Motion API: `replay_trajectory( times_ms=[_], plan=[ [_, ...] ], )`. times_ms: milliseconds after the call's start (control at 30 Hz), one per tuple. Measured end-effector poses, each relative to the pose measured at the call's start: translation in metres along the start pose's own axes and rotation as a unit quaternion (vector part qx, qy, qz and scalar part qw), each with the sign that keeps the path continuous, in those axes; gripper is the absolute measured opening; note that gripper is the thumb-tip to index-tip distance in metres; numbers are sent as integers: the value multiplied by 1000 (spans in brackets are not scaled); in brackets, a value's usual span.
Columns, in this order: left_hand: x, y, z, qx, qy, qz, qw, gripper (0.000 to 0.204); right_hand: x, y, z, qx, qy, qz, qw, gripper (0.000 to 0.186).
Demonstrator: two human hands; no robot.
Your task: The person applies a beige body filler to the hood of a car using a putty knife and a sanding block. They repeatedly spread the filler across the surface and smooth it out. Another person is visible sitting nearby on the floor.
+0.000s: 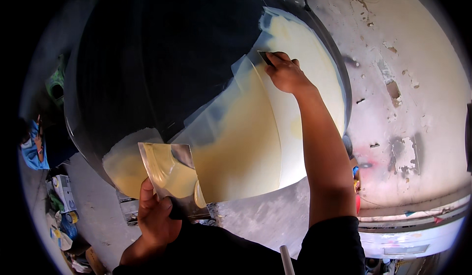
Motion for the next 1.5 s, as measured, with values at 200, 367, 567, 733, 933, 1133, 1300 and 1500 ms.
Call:
replay_trajectory(
  times_ms=[200, 367, 567, 733, 933, 1133, 1300, 1500],
  plan=[
    [-12, -9, -2, 6, 9, 11, 1000, 50, 36, 9, -36, 88, 38, -2, 995, 46],
    [-9, -16, -1, -23, 1, 1, 1000, 49, 76, 9, -1, 100, -40, 6, 994, 44],
    [7, -14, 4, -17, -39, 44, 998, 51, 83, 15, 73, 67, -105, 7, 992, 39],
    [13, -2, 12, -6, -31, 31, 999, 51, 79, 25, 128, 14, -133, 2, 991, 40],
    [18, 8, 28, -2, -11, -1, 1000, 51, 73, 38, 193, -14, -129, -13, 991, 41],
    [24, 15, 38, 24, -3, -36, 999, 55, 69, 59, 259, -36, -103, -12, 994, 43],
    [32, 17, 45, 28, -10, -55, 998, 55, 69, 86, 307, -34, -66, -25, 997, 49],
    [43, 45, 48, 130, -36, -46, 990, 54, 67, 116, 348, -51, -33, -41, 997, 53]
  ],
)
Point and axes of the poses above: each hand's wrist, its own z-axis away from the middle knuckle, its own y-axis out of the palm, x = y × z, the point moved 9 cm from there along -z, towards the middle knuckle, and after that the axes turned 7 degrees about -y, right-handed, at the moved point
